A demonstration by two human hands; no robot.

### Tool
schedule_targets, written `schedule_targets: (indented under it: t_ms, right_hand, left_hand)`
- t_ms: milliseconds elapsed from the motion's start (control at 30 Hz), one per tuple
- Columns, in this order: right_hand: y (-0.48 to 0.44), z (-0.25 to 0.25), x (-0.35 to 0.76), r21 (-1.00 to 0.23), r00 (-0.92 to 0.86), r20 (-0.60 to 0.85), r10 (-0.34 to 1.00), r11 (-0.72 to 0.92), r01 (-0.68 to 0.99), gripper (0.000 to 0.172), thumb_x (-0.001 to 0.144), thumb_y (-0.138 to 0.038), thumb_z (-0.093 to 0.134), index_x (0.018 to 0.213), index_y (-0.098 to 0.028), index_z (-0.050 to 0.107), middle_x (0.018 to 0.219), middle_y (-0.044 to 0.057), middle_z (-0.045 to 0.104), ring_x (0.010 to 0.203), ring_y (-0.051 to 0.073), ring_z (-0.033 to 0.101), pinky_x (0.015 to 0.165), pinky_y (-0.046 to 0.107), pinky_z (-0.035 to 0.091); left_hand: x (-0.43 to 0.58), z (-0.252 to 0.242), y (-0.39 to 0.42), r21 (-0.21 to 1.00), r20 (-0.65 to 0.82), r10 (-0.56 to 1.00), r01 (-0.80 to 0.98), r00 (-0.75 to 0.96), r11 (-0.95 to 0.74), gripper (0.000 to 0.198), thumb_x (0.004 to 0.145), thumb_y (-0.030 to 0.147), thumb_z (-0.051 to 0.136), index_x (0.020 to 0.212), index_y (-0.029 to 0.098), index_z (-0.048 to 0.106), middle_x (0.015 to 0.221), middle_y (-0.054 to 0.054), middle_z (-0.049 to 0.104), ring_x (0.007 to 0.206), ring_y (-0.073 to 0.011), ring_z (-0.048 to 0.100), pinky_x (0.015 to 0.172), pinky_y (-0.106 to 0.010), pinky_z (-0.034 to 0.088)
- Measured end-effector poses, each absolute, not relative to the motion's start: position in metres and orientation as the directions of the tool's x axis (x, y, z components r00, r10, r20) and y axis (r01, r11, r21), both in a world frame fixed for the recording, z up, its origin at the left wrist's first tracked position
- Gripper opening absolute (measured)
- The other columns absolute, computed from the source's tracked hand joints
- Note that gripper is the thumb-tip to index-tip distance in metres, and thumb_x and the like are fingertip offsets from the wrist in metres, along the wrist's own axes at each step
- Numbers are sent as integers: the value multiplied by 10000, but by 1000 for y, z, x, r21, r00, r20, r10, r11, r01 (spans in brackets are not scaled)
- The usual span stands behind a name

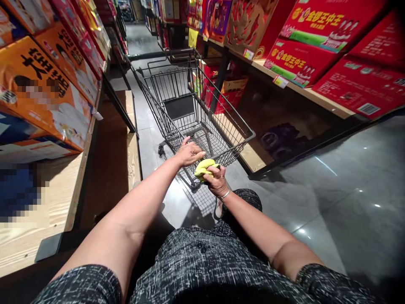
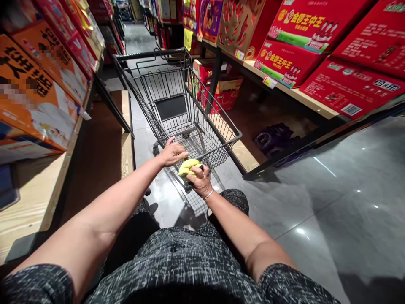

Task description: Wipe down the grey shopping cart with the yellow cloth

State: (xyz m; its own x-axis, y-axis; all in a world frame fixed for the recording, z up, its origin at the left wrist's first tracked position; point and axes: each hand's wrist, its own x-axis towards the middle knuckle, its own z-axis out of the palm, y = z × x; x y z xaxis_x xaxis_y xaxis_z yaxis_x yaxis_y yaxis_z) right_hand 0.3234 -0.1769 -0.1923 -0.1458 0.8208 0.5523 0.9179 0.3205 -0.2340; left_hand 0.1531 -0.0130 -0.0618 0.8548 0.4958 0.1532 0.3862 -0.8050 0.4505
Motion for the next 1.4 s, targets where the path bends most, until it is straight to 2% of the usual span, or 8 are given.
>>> schedule_targets:
  t_ms: [200, 367, 467, 633, 800, 1000, 1133, 1400]
  right_hand:
    - [-173, -244, 323, -313, -241, 190, 952, 291, 904, 429, 808, 33, 604, 990, -294, 812, 1237, 70, 639, 1103, 256, 447, 973, 416, 461]
    - [-164, -241, 325, -301, -305, 120, 945, 328, 895, 423, 789, 47, 619, 980, -284, 802, 1240, 60, 654, 1079, 240, 478, 933, 394, 482]
    - [-153, -210, 335, -252, -347, 216, 912, 396, 883, 389, 863, -17, 611, 1022, -322, 794, 1196, 42, 650, 1047, 224, 498, 913, 372, 481]
    - [-133, -167, 349, -200, -169, 519, 838, 311, 929, 365, 906, -112, 613, 1133, -344, 782, 1312, 59, 580, 1219, 277, 462, 1068, 457, 419]
    - [-126, -194, 333, -182, -209, 353, 912, 286, 941, 336, 907, -100, 586, 1040, -328, 795, 1255, 52, 626, 1109, 254, 493, 986, 423, 469]
    - [-147, -243, 313, -168, -258, 210, 943, 295, 941, 370, 819, 42, 560, 853, -256, 775, 1098, 52, 682, 898, 183, 514, 832, 334, 483]
    - [-143, -230, 307, -161, -280, 227, 933, 320, 934, 450, 842, 34, 549, 1010, -311, 784, 1193, 39, 679, 957, 201, 527, 868, 345, 492]
    - [-116, -143, 319, -165, -147, 601, 786, 301, 939, 461, 881, -91, 592, 1204, -372, 762, 1325, 78, 601, 1198, 308, 458, 1075, 521, 435]
  left_hand:
    - [154, -64, -6, 501, 178, 551, 408, 815, -764, 407, 943, 498, 531, 658, 214, 593, 704, 18, 646, 954, -200, 606, 1283, -575, 36]
    - [150, -66, 7, 511, 195, 597, 439, 778, -739, 406, 885, 489, 594, 593, 210, 555, 658, 28, 613, 941, -195, 623, 1292, -577, 65]
    - [143, -67, 17, 504, 189, 624, 471, 758, -724, 380, 853, 460, 620, 572, 213, 552, 673, 28, 627, 943, -194, 634, 1298, -577, 79]
    - [130, -75, 30, 496, 219, 658, 498, 721, -711, 306, 854, 391, 593, 596, 227, 581, 785, 10, 704, 1118, -225, 612, 1303, -570, 98]
    - [117, -79, 38, 496, 186, 707, 556, 682, -667, 394, 911, 397, 516, 565, 224, 590, 825, -60, 729, 1194, -260, 592, 1100, -431, 455]
    - [105, -77, 40, 425, 229, 784, 665, 577, -614, 468, 980, 404, 405, 623, 215, 641, 932, -61, 762, 1216, -263, 596, 1076, -487, 406]
    - [101, -78, 41, 414, 234, 783, 670, 576, -617, 474, 993, 403, 395, 633, 209, 635, 961, -72, 768, 1223, -266, 599, 1049, -493, 399]
    - [104, -79, 42, 503, 224, 805, 642, 550, -579, 464, 977, 414, 430, 653, 201, 685, 1122, -91, 762, 1266, -280, 571, 1042, -491, 418]
